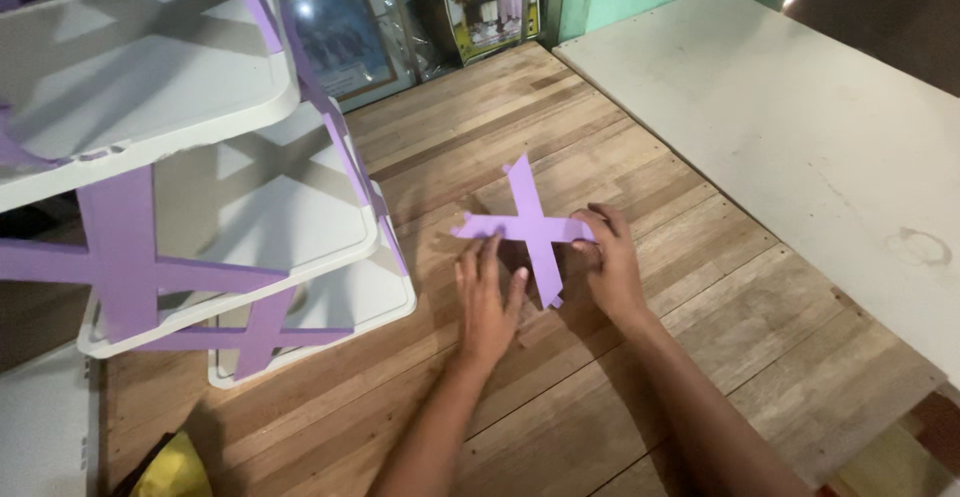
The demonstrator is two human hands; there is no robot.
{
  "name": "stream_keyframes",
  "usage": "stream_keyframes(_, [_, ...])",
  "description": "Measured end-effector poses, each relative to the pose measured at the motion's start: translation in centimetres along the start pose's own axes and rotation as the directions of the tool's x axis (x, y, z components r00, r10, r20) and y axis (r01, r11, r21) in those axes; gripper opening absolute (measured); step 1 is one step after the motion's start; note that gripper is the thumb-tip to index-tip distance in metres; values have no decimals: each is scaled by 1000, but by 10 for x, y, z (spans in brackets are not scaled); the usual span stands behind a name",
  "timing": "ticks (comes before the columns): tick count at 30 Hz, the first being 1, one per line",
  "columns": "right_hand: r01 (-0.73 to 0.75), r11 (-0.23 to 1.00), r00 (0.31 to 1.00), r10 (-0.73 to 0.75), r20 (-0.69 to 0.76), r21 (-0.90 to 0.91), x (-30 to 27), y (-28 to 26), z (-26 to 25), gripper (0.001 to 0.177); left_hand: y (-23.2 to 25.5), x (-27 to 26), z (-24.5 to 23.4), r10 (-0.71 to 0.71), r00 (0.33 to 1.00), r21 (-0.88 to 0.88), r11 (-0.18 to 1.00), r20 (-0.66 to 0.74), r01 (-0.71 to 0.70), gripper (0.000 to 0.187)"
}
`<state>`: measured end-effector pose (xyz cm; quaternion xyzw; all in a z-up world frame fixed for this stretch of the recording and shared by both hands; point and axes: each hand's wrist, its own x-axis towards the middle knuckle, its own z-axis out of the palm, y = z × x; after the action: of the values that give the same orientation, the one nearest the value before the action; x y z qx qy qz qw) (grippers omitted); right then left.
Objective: The person assembles a multi-tier plastic shoe rack by inserting purple X-shaped connectors between white trays. They align and press each connector into place, then add a top tray to complete the structure.
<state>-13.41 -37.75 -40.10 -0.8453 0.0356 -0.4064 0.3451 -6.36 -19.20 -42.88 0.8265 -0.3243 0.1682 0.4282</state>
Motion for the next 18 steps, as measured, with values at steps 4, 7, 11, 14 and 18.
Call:
stream_keyframes(4, [-68, 975, 997, 61, 42, 210, 4, -3, -2, 52, -9, 7, -13, -51, 986, 112, 991, -162, 69, 71])
stream_keyframes(7, [-77, 961, 994, 52, 101, 265, 7, -3, -6, 68, -14, 10, -23, -9, 970, 67, 997, -243, 26, 70])
stream_keyframes(11, [-59, 991, 995, 49, 85, 116, 8, -13, -7, 52, -22, 10, -32, -228, 973, -115, 967, -13, 226, 46])
stream_keyframes(14, [32, 979, 999, -36, -14, -200, 9, -25, -10, 45, -26, 12, -26, -365, 915, -460, 792, 171, 402, 26])
stream_keyframes(18, [-95, 986, 991, 80, -111, -139, 4, -41, -10, 29, -28, 9, -10, -441, 892, -630, 665, 103, 401, 13])
